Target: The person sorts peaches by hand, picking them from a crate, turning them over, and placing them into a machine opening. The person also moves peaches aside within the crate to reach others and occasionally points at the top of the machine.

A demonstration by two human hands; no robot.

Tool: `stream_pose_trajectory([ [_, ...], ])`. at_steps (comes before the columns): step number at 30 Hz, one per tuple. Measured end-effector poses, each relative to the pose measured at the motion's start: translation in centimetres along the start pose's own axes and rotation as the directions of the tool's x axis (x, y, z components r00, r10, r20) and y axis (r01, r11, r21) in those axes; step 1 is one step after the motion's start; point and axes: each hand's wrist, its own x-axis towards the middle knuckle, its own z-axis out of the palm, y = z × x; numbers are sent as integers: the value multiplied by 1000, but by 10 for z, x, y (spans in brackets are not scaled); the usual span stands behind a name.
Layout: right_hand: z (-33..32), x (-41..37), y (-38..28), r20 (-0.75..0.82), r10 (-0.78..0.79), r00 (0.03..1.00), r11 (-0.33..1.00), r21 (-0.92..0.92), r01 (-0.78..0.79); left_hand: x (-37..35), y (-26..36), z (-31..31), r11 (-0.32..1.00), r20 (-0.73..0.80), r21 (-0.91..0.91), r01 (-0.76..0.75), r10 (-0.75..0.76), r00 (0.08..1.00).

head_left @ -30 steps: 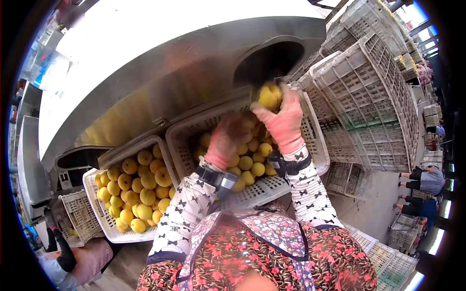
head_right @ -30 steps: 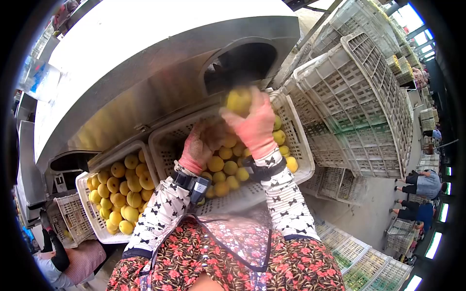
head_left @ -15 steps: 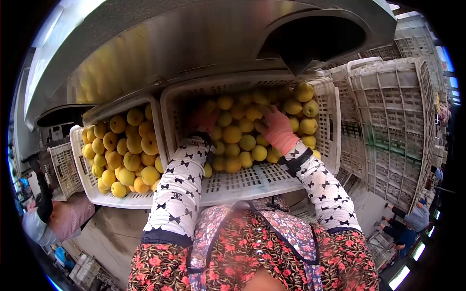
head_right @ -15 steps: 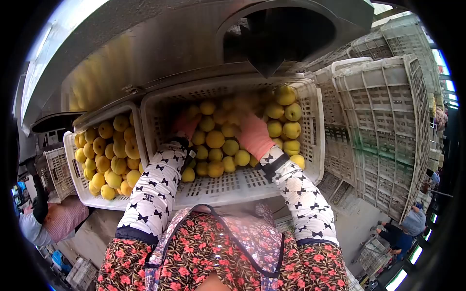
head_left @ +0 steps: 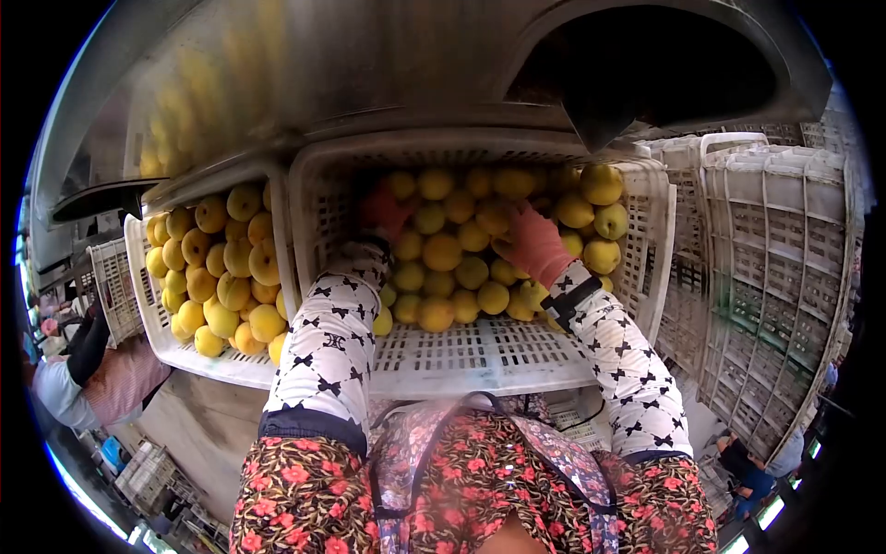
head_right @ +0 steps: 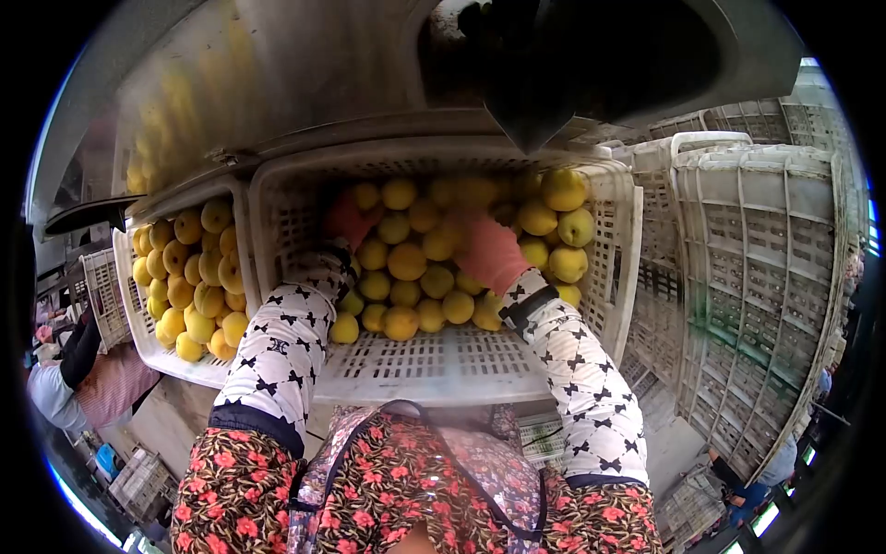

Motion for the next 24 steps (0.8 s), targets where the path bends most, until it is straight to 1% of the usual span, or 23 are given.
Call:
stream_pose_trajectory([
  [2,23,-1,4,-20,-102,995,990,-105,99,10,-4,6,997,57,-75,-7,11,998],
  [4,58,18,7,105,-12,994,953,-299,43,8,-4,-3,990,103,-135,30,-16,995],
  [5,67,31,8,150,38,988,919,-394,25,9,-3,-7,990,99,-136,48,-34,995],
  [7,69,42,4,131,57,990,917,-399,0,8,6,-19,988,87,-134,75,-64,994],
  [8,68,41,2,122,75,990,916,-401,-20,3,10,-26,954,139,-268,135,-101,985],
  [10,46,37,0,203,68,977,967,-255,-14,-7,26,-46,814,251,-520,257,-143,958],
  [11,30,30,-4,248,57,967,983,-183,-11,-24,52,-70,633,337,-691,348,-144,930],
  [12,13,17,-11,141,48,989,999,0,-49,-49,90,-105,405,423,-805,434,-121,898],
  [13,-7,0,-21,24,55,998,981,185,-59,-69,111,-129,155,495,-852,500,-70,866],
  [14,-22,-17,-33,-94,83,992,931,363,-43,-83,114,-135,-24,580,-813,582,41,813],
  [15,-30,-34,-43,-114,121,986,759,651,-18,-96,115,-138,-190,639,-726,661,169,750],
  [16,-35,-53,-53,-119,159,980,503,864,23,-107,116,-139,-333,667,-593,733,307,679],
  [17,-40,-73,-66,-111,194,975,191,979,74,-118,115,-135,-367,676,-511,778,387,627],
  [18,-61,-92,-88,-148,218,965,297,952,78,-127,115,-133,-391,677,-423,818,464,572],
  [19,-66,-106,-104,-132,201,971,203,975,91,-135,126,-146,-336,699,-452,827,443,562],
  [20,-69,-116,-118,-120,181,976,108,989,101,-139,136,-153,-371,594,-366,853,612,522],
  [21,-71,-125,-127,-154,203,967,177,977,118,-143,148,-168,-365,591,-425,828,582,559],
  [22,-72,-131,-130,-205,199,958,273,951,147,-146,158,-181,-354,582,-482,801,554,595],
  [24,-79,-139,-132,-313,169,935,461,863,205,-140,166,-195,-335,580,-550,765,507,638],
])
